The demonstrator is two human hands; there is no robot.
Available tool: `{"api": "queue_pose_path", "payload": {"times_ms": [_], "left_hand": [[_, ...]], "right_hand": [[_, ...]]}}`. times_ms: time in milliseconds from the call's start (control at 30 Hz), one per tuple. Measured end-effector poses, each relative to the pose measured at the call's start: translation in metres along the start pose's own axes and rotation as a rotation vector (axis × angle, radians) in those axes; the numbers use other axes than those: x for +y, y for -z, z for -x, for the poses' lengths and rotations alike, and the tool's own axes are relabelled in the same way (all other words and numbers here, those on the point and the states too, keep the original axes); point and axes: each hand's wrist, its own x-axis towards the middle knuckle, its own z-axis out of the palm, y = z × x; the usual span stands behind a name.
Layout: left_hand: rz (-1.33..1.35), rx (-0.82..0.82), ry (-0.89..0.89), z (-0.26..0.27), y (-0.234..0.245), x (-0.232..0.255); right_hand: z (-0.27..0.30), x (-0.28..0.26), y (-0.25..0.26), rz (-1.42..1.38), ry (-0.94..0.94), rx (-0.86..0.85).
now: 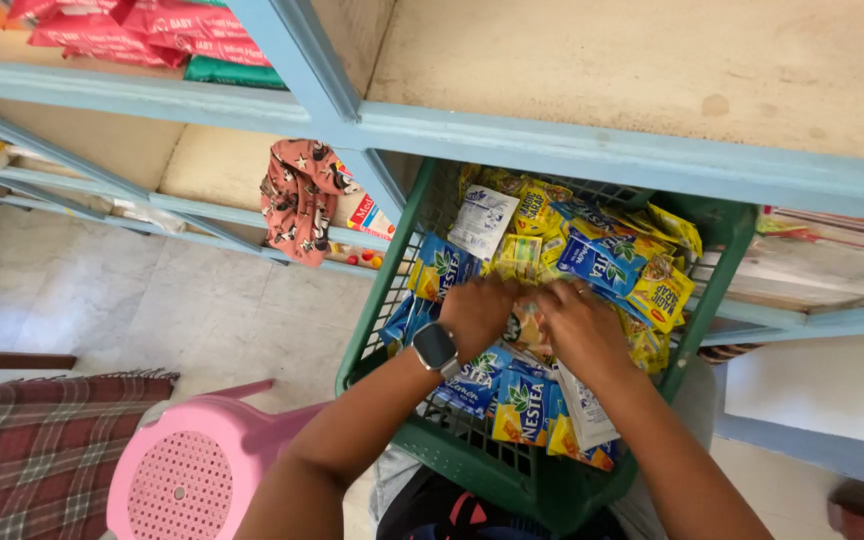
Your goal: The person takes packets of Tang and Nestea from a green crate and arranges them on a shelf. They place the orange Tang packets first, followed by the blue Nestea Lemon packets, organizing them in neat rows.
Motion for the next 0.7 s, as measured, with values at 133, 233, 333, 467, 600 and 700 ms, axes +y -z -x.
{"api": "queue_pose_path", "payload": {"times_ms": [133,233,333,467,600,700], "left_hand": [[0.044,-0.108,-0.020,0.018,0.037,-0.004],[0.366,0.109,-0.138,0.028,0.084,0.003],[0.747,-0.077,0.267,0.033,0.123,0.021],[1.430,0.104,0.111,0.038,0.106,0.036],[1.423,0.231,0.132,0.039,0.072,0.043],[1.243,0.306,0.144,0.043,0.080,0.050]], "right_hand": [[0.008,-0.001,0.016,0.056,-0.091,-0.052],[0.012,-0.005,0.036,-0.042,-0.040,0.032],[0.015,-0.012,0.043,-0.461,-0.496,-0.099],[0.019,-0.020,0.033,-1.130,-0.406,0.430],[0.025,-0.035,0.025,-1.274,-0.349,0.684],[0.032,-0.039,0.021,-1.299,-0.432,0.643]]}}
